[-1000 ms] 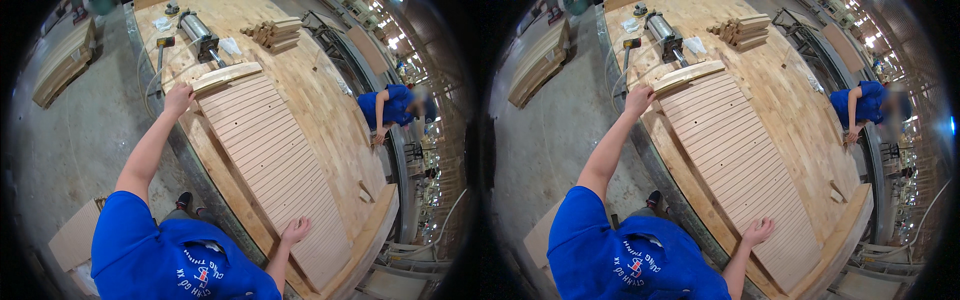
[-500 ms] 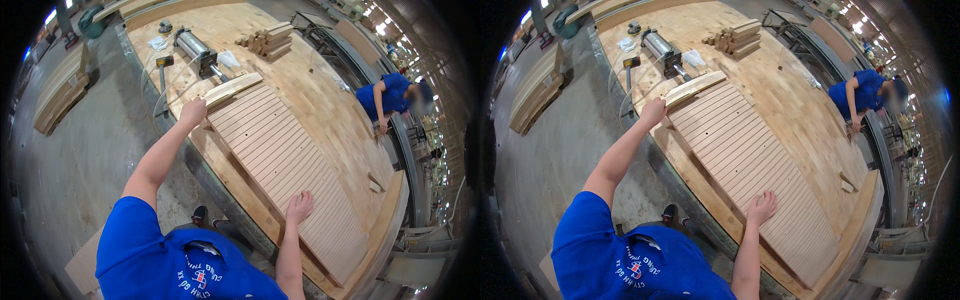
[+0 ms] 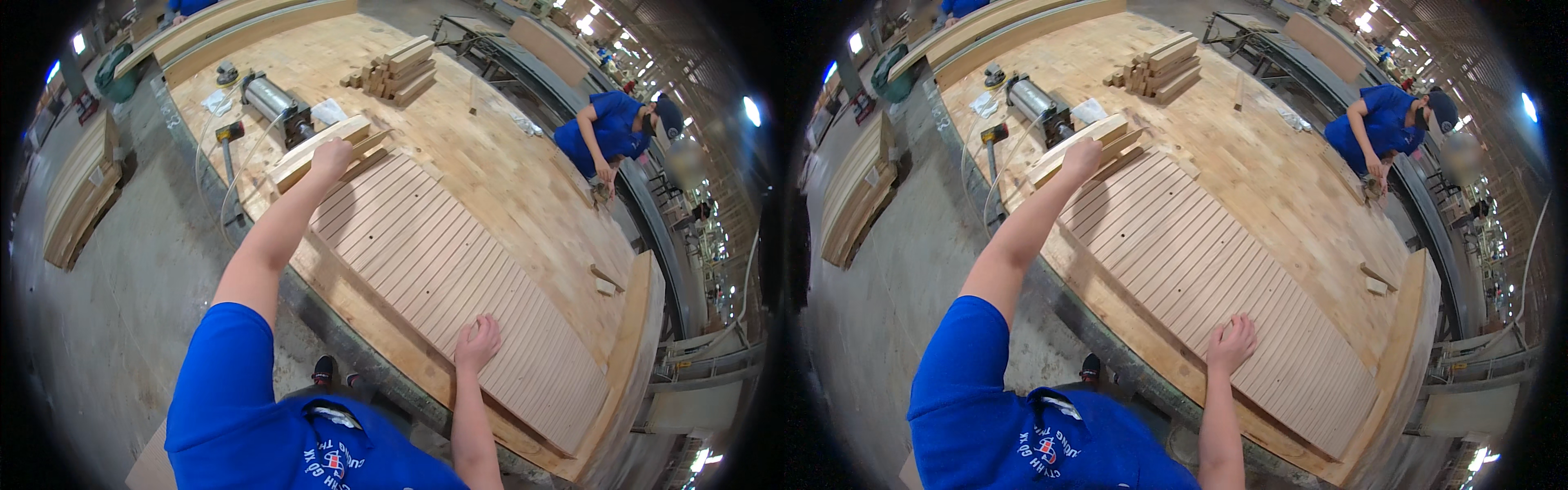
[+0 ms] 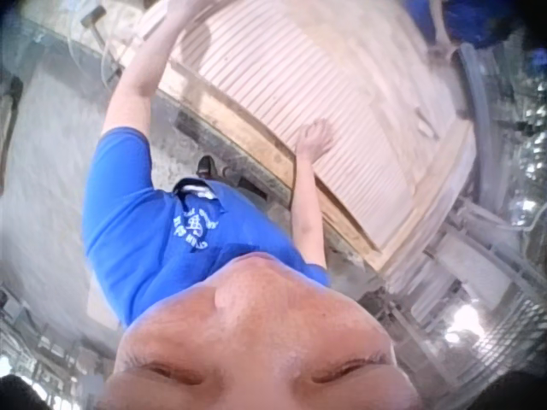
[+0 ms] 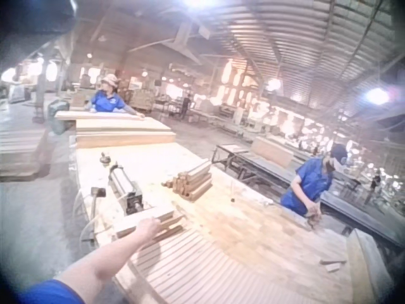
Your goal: The person assembles a wooden slatted panel by hand, aligning thin wooden strips into a frame on a workbench. They repeatedly pick up the panel, flip it, and place it back down to check alignment and fit. The person works in a workshop environment with other workers visible in the background.
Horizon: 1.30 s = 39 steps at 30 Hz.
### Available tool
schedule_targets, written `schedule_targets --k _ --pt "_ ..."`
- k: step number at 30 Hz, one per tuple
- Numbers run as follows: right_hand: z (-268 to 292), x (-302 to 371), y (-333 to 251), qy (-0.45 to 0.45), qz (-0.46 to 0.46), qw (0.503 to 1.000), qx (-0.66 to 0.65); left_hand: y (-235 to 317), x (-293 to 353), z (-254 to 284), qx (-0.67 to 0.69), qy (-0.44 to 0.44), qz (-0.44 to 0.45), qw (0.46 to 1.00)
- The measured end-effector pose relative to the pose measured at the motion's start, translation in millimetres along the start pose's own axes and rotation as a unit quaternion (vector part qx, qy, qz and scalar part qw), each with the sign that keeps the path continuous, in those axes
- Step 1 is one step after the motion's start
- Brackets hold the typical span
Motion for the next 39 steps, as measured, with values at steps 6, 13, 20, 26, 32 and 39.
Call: schedule_targets --k 6,13,20,26,32,39 --pt "-0.4 -0.4 8.7 -0.005 -0.014 1.000 0.013 36.4 -36.6 -28.8 -0.003 -0.091 0.033 0.995" --pt "-1.1 -1.7 9.0 -0.009 -0.008 1.000 0.011 44.2 -45.5 -41.2 -0.026 -0.045 0.010 0.999" --pt "1.2 -2.8 9.7 -0.022 0.000 1.000 -0.010 48.1 -48.9 -50.0 -0.037 -0.061 0.043 0.997" --pt "1.5 -3.1 10.9 -0.050 0.018 0.998 -0.034 54.9 -48.3 -50.6 -0.054 -0.050 0.037 0.997" --pt "1.4 -3.6 15.7 -0.061 0.021 0.996 -0.064 63.3 -48.5 -49.9 -0.077 -0.045 0.029 0.996" --pt "3.0 -3.9 15.8 -0.059 0.014 0.994 -0.088 66.0 -53.2 -51.9 -0.096 -0.074 0.018 0.993"
Point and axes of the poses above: each hand's wrist, its own x-axis away from the middle knuckle, its own z-axis out of the back of the hand, y = z × x, the point moved 7 cm from there along -x, towards the middle knuckle, and after that the axes turned 4 degrees about -x, right-handed, at the moved point
